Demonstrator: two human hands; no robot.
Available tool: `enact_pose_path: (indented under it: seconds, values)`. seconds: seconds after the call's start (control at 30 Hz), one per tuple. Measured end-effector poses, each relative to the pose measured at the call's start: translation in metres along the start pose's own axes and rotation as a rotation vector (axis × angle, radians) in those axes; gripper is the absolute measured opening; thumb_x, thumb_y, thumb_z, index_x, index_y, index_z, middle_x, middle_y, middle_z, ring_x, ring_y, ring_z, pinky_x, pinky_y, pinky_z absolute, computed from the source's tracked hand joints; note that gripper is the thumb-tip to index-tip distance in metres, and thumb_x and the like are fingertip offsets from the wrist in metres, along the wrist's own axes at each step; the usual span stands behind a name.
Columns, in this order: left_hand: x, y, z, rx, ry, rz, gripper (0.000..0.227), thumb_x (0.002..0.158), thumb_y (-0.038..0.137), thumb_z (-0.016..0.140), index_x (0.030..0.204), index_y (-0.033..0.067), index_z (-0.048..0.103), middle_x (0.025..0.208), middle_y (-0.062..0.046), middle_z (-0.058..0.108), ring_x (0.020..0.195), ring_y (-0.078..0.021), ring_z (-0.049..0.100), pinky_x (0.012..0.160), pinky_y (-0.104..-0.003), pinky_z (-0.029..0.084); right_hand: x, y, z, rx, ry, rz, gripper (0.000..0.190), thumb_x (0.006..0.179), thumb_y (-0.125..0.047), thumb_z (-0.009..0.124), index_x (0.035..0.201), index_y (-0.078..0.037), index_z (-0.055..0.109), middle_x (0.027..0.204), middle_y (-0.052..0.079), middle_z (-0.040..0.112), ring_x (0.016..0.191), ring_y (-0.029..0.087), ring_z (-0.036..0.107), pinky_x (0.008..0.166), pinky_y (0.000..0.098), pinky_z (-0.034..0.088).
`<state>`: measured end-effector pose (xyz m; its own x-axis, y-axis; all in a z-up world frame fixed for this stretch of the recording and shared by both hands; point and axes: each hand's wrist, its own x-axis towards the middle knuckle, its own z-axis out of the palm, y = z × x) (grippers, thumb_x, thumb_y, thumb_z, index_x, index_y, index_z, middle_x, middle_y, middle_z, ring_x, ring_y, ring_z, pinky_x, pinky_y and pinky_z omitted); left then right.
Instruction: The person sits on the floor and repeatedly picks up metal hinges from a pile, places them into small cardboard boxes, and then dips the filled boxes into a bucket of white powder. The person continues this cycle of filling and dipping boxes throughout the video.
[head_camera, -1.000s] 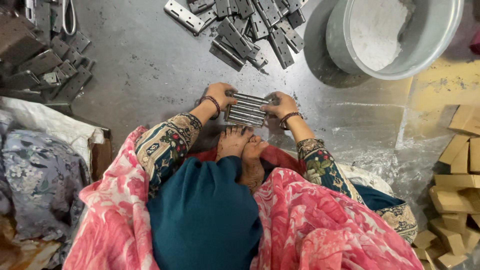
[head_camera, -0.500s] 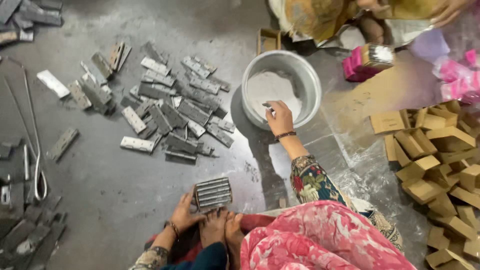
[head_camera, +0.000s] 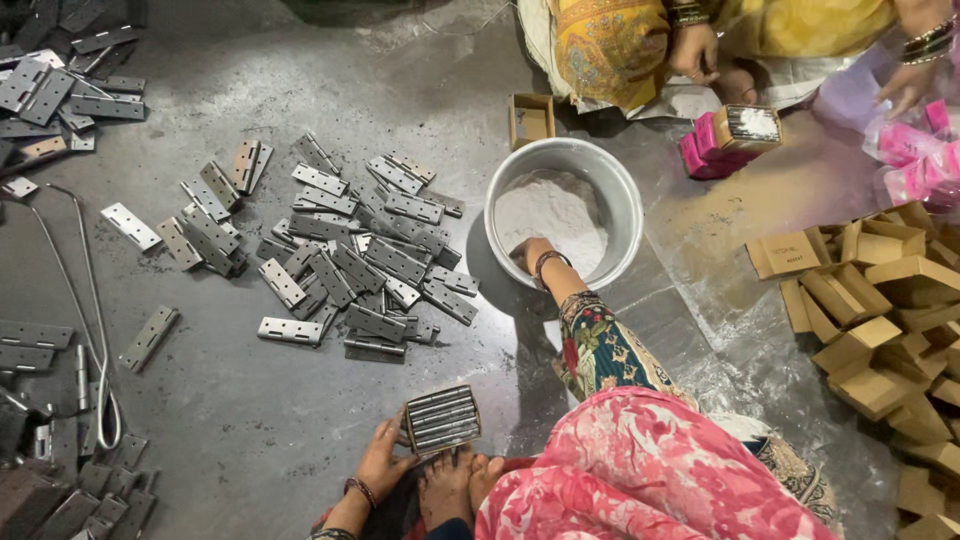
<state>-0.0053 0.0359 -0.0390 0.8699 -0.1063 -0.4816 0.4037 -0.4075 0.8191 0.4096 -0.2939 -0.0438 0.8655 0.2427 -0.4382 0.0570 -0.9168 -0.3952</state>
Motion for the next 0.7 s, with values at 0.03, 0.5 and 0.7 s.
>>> enact_pose_path:
  seconds: [0.03,0.5,0.7]
  values:
    - [0.003,0.002,0.000,0.021,0.005,-0.005,0.108,0.071,0.003,0.085,0.158,0.0234,0.025,0.128,-0.005,0.053,0.104,-0.0174,0.066,0.081,-0.029,0.068,-0.002,0.002,-0.004,0.004,-0.004,0.022,0.030,0.082,-0.020,0.070,0.109,-0.021,0.081,0.111,0.013,0.076,0.104,0.031,0.073,0.099,0.0377,0.054]
    - [0.010,-0.010,0.004,0.320,0.078,0.098,0.102,0.076,0.024,0.083,0.160,0.0227,0.025,0.131,-0.015,0.056,0.112,-0.0388,0.059,0.092,-0.046,0.053,-0.062,0.018,-0.069,0.746,0.458,0.000,0.034,0.078,-0.010,0.084,0.107,0.004,0.077,0.085,0.013,0.077,0.065,0.016,0.070,0.057,0.0284,0.054]
    - [0.041,0.009,0.029,0.355,0.071,0.049,0.089,0.085,0.036,0.077,0.161,0.0220,0.031,0.123,-0.013,0.062,0.110,-0.0357,0.062,0.092,-0.046,0.053,-0.159,-0.034,-0.026,0.959,0.145,-0.034,0.033,0.083,-0.008,0.082,0.111,0.008,0.074,0.088,0.008,0.077,0.068,0.011,0.069,0.058,0.0233,0.051]
